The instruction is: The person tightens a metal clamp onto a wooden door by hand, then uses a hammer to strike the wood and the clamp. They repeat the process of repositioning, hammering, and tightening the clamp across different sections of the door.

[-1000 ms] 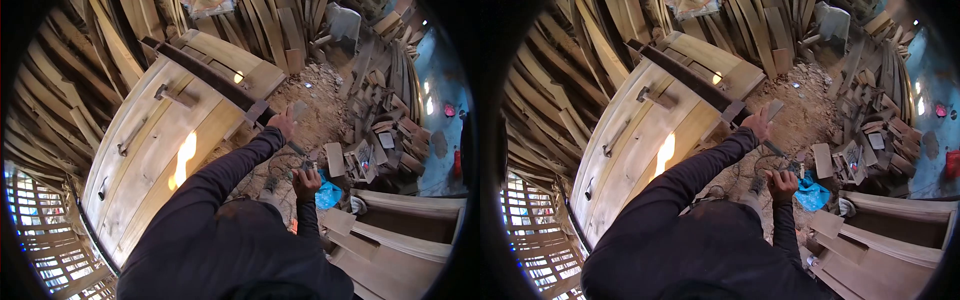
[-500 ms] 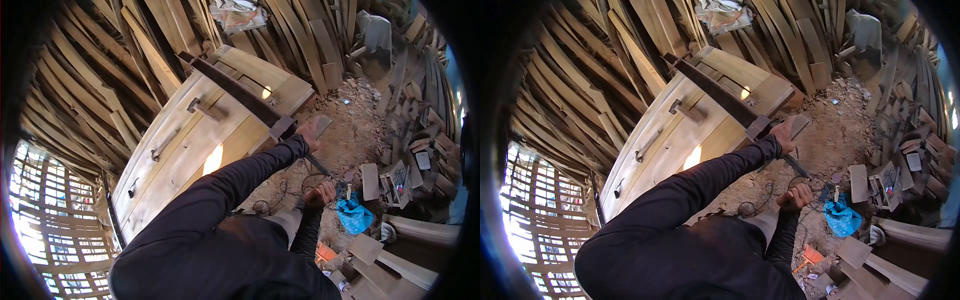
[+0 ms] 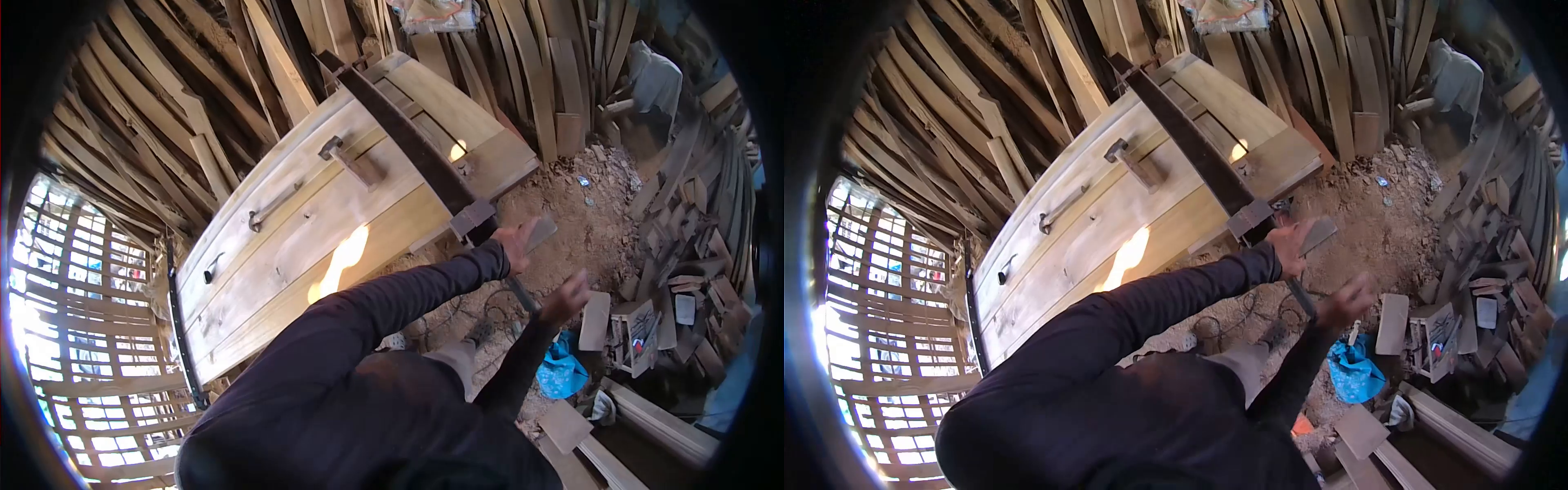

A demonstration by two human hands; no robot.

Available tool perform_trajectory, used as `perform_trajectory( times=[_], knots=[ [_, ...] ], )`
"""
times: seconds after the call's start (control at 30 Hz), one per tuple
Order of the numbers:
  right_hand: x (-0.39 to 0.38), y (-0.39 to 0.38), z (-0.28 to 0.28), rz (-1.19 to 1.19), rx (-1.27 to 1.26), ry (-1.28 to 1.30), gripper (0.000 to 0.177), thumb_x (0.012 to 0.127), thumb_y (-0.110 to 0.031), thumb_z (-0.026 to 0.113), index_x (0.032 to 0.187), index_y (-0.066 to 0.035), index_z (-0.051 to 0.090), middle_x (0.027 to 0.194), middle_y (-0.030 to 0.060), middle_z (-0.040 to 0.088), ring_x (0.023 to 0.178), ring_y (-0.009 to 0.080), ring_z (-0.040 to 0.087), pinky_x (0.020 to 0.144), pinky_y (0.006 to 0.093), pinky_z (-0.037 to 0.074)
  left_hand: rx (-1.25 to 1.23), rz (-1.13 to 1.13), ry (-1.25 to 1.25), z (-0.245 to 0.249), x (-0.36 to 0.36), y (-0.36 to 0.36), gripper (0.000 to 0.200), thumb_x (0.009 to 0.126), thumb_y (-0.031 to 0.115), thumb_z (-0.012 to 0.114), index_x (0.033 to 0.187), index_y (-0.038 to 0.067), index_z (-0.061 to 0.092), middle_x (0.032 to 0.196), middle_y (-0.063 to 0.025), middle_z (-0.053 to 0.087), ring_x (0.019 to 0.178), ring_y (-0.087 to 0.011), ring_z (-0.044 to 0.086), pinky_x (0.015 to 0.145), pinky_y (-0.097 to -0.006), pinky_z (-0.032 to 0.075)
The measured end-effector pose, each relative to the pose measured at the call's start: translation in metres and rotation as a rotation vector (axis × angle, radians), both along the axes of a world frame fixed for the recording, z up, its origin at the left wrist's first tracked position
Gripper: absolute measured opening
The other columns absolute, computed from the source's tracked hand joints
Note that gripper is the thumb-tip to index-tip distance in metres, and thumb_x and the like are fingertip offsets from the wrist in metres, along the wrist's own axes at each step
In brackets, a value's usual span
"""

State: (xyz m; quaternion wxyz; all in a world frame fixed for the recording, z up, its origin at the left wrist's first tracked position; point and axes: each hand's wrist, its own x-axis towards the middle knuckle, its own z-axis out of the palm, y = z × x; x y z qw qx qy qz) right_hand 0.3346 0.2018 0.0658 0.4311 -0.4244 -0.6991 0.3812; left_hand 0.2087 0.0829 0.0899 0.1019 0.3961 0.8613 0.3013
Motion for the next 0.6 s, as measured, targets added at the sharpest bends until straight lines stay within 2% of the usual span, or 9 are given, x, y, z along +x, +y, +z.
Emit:
perform_trajectory(
  times=[0.03, 0.1, 0.17, 0.2, 0.3, 0.4, 0.43, 0.53, 0.6],
  knots=[
    [-0.013, 0.028, 0.006, 0.061, -0.236, -0.055, 0.045, 0.092, -0.031, 0.05, 0.067, 0.006, 0.056, 0.063, 0.0207, 0.058, 0.062, 0.0382, 0.053, 0.058, 0.0477, 0.036, -0.028, 0.011, -0.024, 0.001, -0.001, -0.001, 0.081, 0.068, 0.017, 0.067, 0.138, 0.003, 0.029, 0.111, -0.0261, 0.058, 0.099, -0.0407, 0.06, 0.082, -0.0451, 0.05],
    [-0.036, 0.081, -0.036, 0.009, -0.43, -0.343, 0.051, 0.089, -0.04, 0.048, 0.074, 0.007, 0.061, 0.07, 0.0233, 0.063, 0.07, 0.0391, 0.059, 0.065, 0.0473, 0.042, -0.076, 0.019, -0.082, 0.003, -0.001, 0.002, 0.082, 0.068, 0.015, 0.068, 0.139, 0.004, 0.028, 0.113, -0.0257, 0.058, 0.1, -0.0408, 0.06, 0.082, -0.0454, 0.05],
    [-0.047, 0.112, -0.117, -0.079, -0.247, -0.39, 0.055, 0.087, -0.044, 0.047, 0.08, 0.008, 0.063, 0.076, 0.023, 0.066, 0.077, 0.0388, 0.062, 0.072, 0.046, 0.045, -0.012, -0.016, -0.11, -0.002, -0.003, 0.0, 0.083, 0.068, 0.013, 0.069, 0.14, 0.006, 0.028, 0.113, -0.0254, 0.058, 0.101, -0.041, 0.059, 0.083, -0.0454, 0.05],
    [-0.05, 0.127, -0.132, -0.12, -0.149, -0.416, 0.057, 0.086, -0.047, 0.047, 0.083, 0.008, 0.063, 0.079, 0.0228, 0.067, 0.081, 0.0386, 0.063, 0.075, 0.0453, 0.046, 0.026, -0.029, -0.126, -0.004, -0.004, 0.0, 0.083, 0.068, 0.012, 0.069, 0.14, 0.007, 0.027, 0.113, -0.0253, 0.058, 0.101, -0.0411, 0.059, 0.084, -0.0454, 0.05],
    [-0.043, 0.119, -0.098, -0.106, -0.404, -0.436, 0.051, 0.088, -0.04, 0.049, 0.093, 0.008, 0.064, 0.093, 0.0225, 0.068, 0.088, 0.0379, 0.064, 0.082, 0.0435, 0.047, 0.025, -0.026, -0.144, 0.011, -0.002, -0.002, 0.085, 0.068, 0.01, 0.069, 0.141, 0.008, 0.026, 0.116, -0.0254, 0.057, 0.103, -0.0415, 0.058, 0.086, -0.0452, 0.049],
    [-0.042, 0.086, -0.059, -0.089, -0.096, -0.154, 0.041, 0.088, -0.031, 0.055, 0.104, 0.006, 0.062, 0.102, 0.0227, 0.066, 0.088, 0.039, 0.063, 0.082, 0.0448, 0.047, 0.027, -0.009, -0.195, 0.014, -0.001, -0.005, 0.084, 0.069, 0.01, 0.068, 0.141, 0.008, 0.025, 0.119, -0.0264, 0.055, 0.104, -0.0417, 0.058, 0.087, -0.045, 0.049],
    [-0.043, 0.073, -0.041, -0.144, -0.042, -0.069, 0.029, 0.087, -0.022, 0.059, 0.107, 0.0, 0.062, 0.101, 0.02, 0.066, 0.089, 0.0384, 0.063, 0.081, 0.0451, 0.047, 0.061, -0.01, -0.187, 0.012, 0.0, -0.004, 0.085, 0.069, 0.009, 0.067, 0.142, 0.007, 0.025, 0.122, -0.0272, 0.053, 0.106, -0.0416, 0.057, 0.088, -0.0442, 0.049],
    [-0.046, 0.05, -0.006, -0.171, 0.59, -0.101, 0.025, 0.085, -0.019, 0.061, 0.106, -0.005, 0.061, 0.093, 0.0147, 0.066, 0.089, 0.034, 0.063, 0.081, 0.0441, 0.048, 0.119, -0.016, -0.206, 0.008, -0.001, -0.004, 0.085, 0.069, 0.009, 0.066, 0.143, 0.007, 0.025, 0.124, -0.0269, 0.052, 0.108, -0.0415, 0.056, 0.09, -0.0435, 0.048],
    [-0.039, 0.04, 0.02, 0.097, 0.966, -0.217, 0.02, 0.084, -0.018, 0.063, 0.1, -0.006, 0.062, 0.092, 0.013, 0.065, 0.087, 0.0318, 0.062, 0.079, 0.0426, 0.047, 0.133, 0.025, -0.094, 0.012, 0.003, -0.003, 0.084, 0.07, 0.01, 0.066, 0.143, 0.007, 0.025, 0.127, -0.0237, 0.052, 0.113, -0.0399, 0.054, 0.095, -0.0427, 0.046]
  ],
)
